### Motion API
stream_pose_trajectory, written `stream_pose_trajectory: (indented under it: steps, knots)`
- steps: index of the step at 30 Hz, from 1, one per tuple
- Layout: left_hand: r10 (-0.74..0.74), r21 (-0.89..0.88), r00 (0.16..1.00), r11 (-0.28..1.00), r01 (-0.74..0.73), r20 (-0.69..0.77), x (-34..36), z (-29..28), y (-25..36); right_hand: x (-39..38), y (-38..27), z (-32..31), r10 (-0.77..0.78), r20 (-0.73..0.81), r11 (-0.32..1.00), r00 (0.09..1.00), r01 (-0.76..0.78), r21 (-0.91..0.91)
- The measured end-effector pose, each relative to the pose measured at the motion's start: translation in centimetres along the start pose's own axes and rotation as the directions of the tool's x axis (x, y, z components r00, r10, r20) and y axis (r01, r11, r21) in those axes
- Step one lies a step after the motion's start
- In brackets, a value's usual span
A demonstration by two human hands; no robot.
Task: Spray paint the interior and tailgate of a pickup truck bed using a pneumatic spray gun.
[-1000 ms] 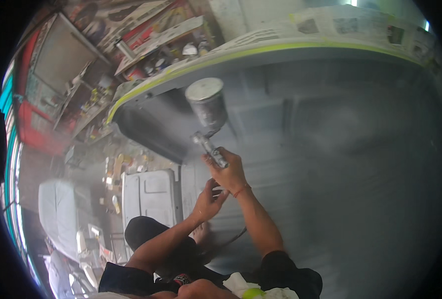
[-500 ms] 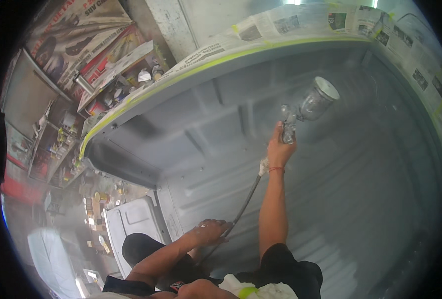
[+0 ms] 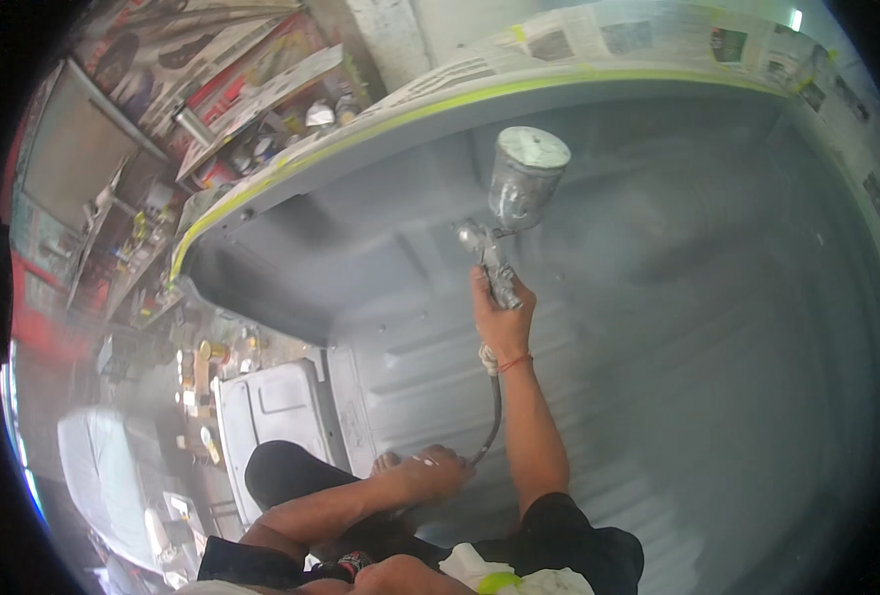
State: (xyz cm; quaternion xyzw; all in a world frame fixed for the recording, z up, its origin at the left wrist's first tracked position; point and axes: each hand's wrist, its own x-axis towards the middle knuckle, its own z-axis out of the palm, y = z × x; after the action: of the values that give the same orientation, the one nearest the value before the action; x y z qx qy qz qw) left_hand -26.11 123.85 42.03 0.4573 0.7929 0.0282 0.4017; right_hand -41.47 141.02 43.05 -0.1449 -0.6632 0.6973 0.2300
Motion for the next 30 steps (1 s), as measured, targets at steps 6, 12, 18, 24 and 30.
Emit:
stream_pose_trajectory:
  steps: [6,12,18,24,30]
  knots:
    - [0.102,-0.077,0.958,0.993,-0.084,0.266,-1.3,-0.4,2.0,-3.9,-1.6,5.4,-0.133,0.255,0.987,0.958,0.152,-0.056]
    - [0.048,-0.018,0.968,0.999,-0.045,0.246,-0.9,-0.5,1.5,-5.7,-2.6,8.6,-0.249,0.578,0.961,0.777,0.272,0.047]
    - [0.124,0.056,0.989,0.990,-0.129,0.085,0.2,0.9,1.0,-5.4,-1.1,6.4,-0.074,0.585,0.993,0.808,0.116,-0.034]
    - [0.101,0.004,0.991,0.995,-0.102,0.090,-0.1,-0.2,1.0,-0.3,2.2,-0.9,-0.007,0.033,0.997,0.999,0.010,-0.079]
    - [0.121,-0.021,0.992,0.992,-0.121,-0.022,-0.4,-0.4,0.5,6.4,2.8,-8.2,0.074,-0.296,0.972,0.952,-0.135,-0.193]
